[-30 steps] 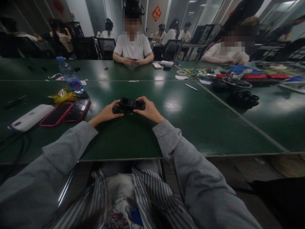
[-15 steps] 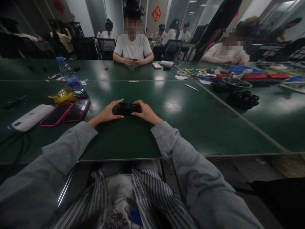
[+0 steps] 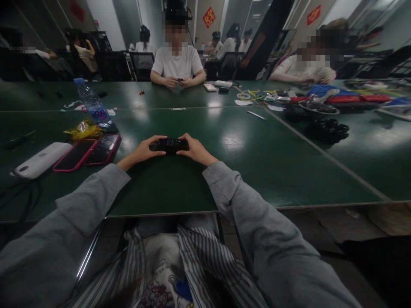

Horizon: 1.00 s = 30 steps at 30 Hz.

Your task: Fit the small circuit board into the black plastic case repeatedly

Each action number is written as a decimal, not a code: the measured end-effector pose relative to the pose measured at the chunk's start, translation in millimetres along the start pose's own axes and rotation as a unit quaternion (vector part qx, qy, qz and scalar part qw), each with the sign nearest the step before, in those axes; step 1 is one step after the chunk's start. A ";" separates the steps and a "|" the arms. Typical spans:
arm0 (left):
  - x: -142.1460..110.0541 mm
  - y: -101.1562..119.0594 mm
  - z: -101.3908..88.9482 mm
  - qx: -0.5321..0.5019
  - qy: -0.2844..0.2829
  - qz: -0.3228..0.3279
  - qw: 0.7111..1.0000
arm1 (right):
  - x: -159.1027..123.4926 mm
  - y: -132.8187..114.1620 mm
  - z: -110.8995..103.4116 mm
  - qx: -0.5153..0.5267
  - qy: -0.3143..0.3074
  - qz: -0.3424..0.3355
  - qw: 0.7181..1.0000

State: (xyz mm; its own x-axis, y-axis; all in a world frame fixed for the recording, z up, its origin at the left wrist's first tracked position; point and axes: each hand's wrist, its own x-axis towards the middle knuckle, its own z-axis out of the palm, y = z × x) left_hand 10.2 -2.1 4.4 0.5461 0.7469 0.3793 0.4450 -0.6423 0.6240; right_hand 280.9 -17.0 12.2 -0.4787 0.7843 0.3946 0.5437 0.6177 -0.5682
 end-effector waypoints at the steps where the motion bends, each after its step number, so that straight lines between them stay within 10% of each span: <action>1: -0.1 0.7 -0.2 0.001 -0.001 -0.004 1.000 | 0.2 -0.1 0.1 -0.002 0.001 -0.002 1.000; 17: -0.6 -14.3 5.4 -0.074 -0.018 -0.037 0.996 | -1.6 2.1 2.0 0.086 0.025 0.001 0.996; 25: -2.1 -14.0 5.2 -0.071 -0.012 -0.058 0.996 | 8.9 2.5 -16.9 0.224 0.137 0.059 0.963; 30: -3.0 -8.2 0.9 -0.074 -0.025 -0.056 0.995 | 6.9 20.4 -39.5 0.120 0.255 0.115 0.952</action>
State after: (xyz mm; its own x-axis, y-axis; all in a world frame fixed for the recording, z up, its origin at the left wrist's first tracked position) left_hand 5.5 0.7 -2.5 0.5351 0.8007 0.2694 0.3972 -0.5199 0.7562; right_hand 315.9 3.2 31.9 0.0651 0.8606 0.5050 0.3917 0.4434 -0.8062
